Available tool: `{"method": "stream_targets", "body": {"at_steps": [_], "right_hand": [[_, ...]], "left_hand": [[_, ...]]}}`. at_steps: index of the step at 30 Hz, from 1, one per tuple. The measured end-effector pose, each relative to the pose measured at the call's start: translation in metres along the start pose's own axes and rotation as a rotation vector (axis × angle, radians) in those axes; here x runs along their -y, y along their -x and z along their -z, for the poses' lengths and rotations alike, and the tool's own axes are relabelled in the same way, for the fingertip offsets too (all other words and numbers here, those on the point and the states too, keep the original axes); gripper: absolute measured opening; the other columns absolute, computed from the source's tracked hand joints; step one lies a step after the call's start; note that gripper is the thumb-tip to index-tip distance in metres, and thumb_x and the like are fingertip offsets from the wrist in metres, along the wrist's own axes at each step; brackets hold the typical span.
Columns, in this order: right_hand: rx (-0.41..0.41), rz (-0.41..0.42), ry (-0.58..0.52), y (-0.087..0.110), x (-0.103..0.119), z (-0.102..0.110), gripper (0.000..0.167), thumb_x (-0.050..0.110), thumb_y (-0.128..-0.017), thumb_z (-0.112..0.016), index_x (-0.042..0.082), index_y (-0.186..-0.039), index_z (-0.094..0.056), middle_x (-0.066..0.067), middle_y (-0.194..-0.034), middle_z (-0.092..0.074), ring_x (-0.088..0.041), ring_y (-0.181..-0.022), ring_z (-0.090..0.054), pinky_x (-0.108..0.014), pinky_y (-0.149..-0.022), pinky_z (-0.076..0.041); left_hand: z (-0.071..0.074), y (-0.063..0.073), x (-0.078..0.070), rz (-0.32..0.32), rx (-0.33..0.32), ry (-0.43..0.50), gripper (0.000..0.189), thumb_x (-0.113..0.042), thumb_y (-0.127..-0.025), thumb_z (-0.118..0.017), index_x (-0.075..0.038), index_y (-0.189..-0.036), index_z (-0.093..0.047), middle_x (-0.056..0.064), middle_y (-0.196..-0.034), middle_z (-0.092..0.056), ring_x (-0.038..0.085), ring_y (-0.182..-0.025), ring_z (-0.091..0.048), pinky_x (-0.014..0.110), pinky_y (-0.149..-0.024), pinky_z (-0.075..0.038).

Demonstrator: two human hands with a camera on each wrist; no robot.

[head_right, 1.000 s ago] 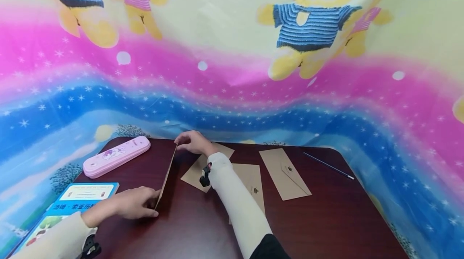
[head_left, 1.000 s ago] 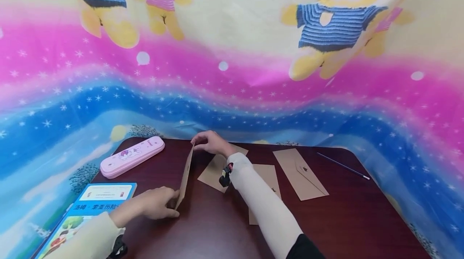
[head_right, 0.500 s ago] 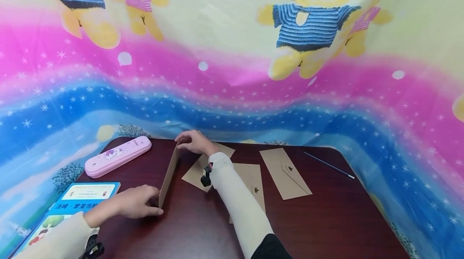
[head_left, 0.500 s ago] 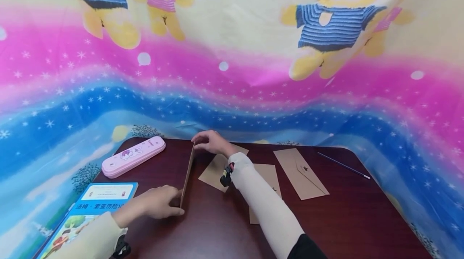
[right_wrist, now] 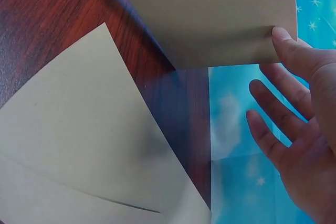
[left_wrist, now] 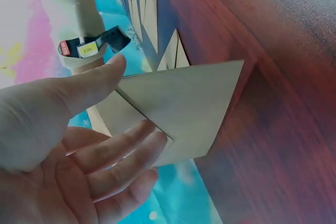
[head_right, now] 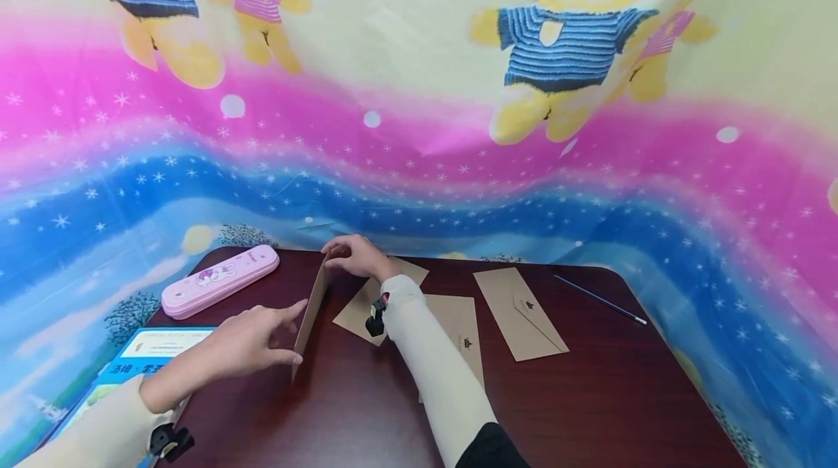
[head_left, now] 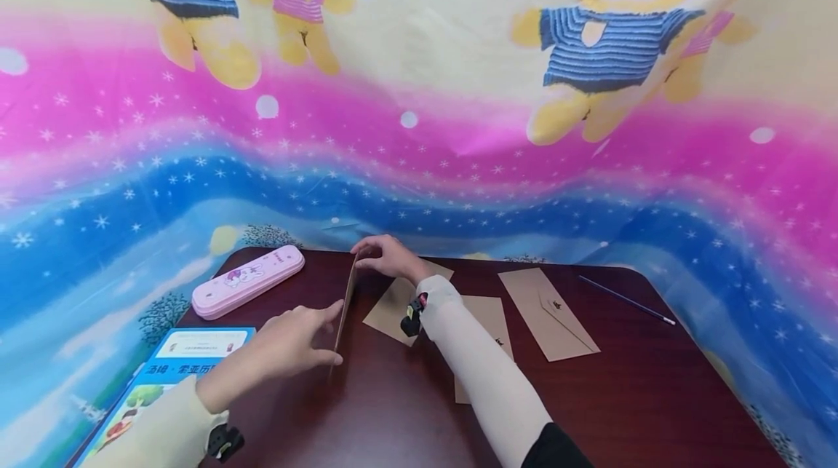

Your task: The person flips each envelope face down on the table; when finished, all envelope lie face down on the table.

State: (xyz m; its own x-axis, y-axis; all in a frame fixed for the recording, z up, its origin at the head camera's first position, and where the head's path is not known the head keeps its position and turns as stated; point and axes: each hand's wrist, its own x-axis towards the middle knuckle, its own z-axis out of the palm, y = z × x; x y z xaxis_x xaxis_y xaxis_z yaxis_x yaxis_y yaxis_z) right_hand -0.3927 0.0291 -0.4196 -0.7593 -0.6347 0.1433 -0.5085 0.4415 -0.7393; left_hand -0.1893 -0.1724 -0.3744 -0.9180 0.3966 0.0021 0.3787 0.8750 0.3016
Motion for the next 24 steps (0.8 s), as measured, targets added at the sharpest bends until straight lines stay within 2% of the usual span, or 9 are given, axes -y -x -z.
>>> {"method": "stream_targets", "body": {"at_steps": [4, 8, 10, 12, 16, 24], "right_hand": [[0.009, -0.001, -0.004, -0.002, 0.002, -0.001, 0.027, 0.018, -0.097, -0.072, 0.018, -0.124, -0.071, -0.006, -0.123, -0.074, -0.024, -0.119, -0.068, -0.033, -0.091, -0.057], [0.017, 0.0, -0.009, -0.004, 0.003, -0.002, 0.028, 0.018, -0.097, -0.071, 0.019, -0.125, -0.071, -0.005, -0.124, -0.074, -0.023, -0.119, -0.068, -0.033, -0.091, -0.057], [0.019, 0.001, -0.008, -0.004, 0.003, -0.003, 0.031, 0.018, -0.098, -0.071, 0.019, -0.129, -0.07, -0.005, -0.124, -0.074, -0.021, -0.12, -0.068, -0.033, -0.093, -0.056], [0.015, -0.003, 0.0, -0.004, 0.002, -0.005, 0.038, 0.018, -0.098, -0.071, 0.02, -0.135, -0.067, -0.006, -0.125, -0.073, -0.02, -0.12, -0.068, -0.033, -0.096, -0.056], [0.005, -0.012, 0.015, -0.005, -0.003, -0.011, 0.049, 0.017, -0.098, -0.071, 0.017, -0.145, -0.058, -0.008, -0.126, -0.072, -0.021, -0.119, -0.068, -0.034, -0.101, -0.054], [-0.01, -0.107, 0.061, -0.003, -0.019, -0.029, 0.041, 0.025, -0.098, -0.071, 0.011, -0.136, -0.066, -0.007, -0.135, -0.068, -0.022, -0.128, -0.062, -0.039, -0.109, -0.048]], "left_hand": [[0.001, 0.002, 0.0, -0.019, -0.039, 0.017, 0.076, -0.041, -0.076, -0.089, -0.024, -0.145, -0.061, 0.0, -0.115, -0.078, 0.016, -0.085, -0.068, 0.032, -0.059, -0.048], [0.003, 0.003, 0.001, -0.025, -0.052, 0.005, 0.062, -0.04, -0.077, -0.09, -0.021, -0.133, -0.071, 0.002, -0.12, -0.077, 0.023, -0.1, -0.072, 0.032, -0.06, -0.05], [0.002, 0.004, 0.002, -0.019, -0.046, -0.004, 0.061, -0.041, -0.077, -0.089, -0.021, -0.132, -0.072, 0.001, -0.123, -0.076, 0.026, -0.111, -0.071, 0.036, -0.066, -0.054], [0.002, 0.004, 0.002, -0.021, -0.038, -0.002, 0.061, -0.041, -0.078, -0.089, -0.02, -0.132, -0.071, 0.001, -0.125, -0.075, 0.027, -0.115, -0.07, 0.04, -0.07, -0.056], [0.002, 0.005, 0.004, -0.04, -0.045, -0.03, 0.061, -0.041, -0.078, -0.088, -0.02, -0.132, -0.071, 0.002, -0.126, -0.075, 0.028, -0.117, -0.07, 0.046, -0.076, -0.058], [0.005, 0.003, 0.001, -0.026, -0.021, -0.058, 0.063, -0.042, -0.076, -0.09, -0.019, -0.132, -0.072, 0.001, -0.126, -0.075, 0.027, -0.119, -0.068, 0.045, -0.075, -0.057]]}}
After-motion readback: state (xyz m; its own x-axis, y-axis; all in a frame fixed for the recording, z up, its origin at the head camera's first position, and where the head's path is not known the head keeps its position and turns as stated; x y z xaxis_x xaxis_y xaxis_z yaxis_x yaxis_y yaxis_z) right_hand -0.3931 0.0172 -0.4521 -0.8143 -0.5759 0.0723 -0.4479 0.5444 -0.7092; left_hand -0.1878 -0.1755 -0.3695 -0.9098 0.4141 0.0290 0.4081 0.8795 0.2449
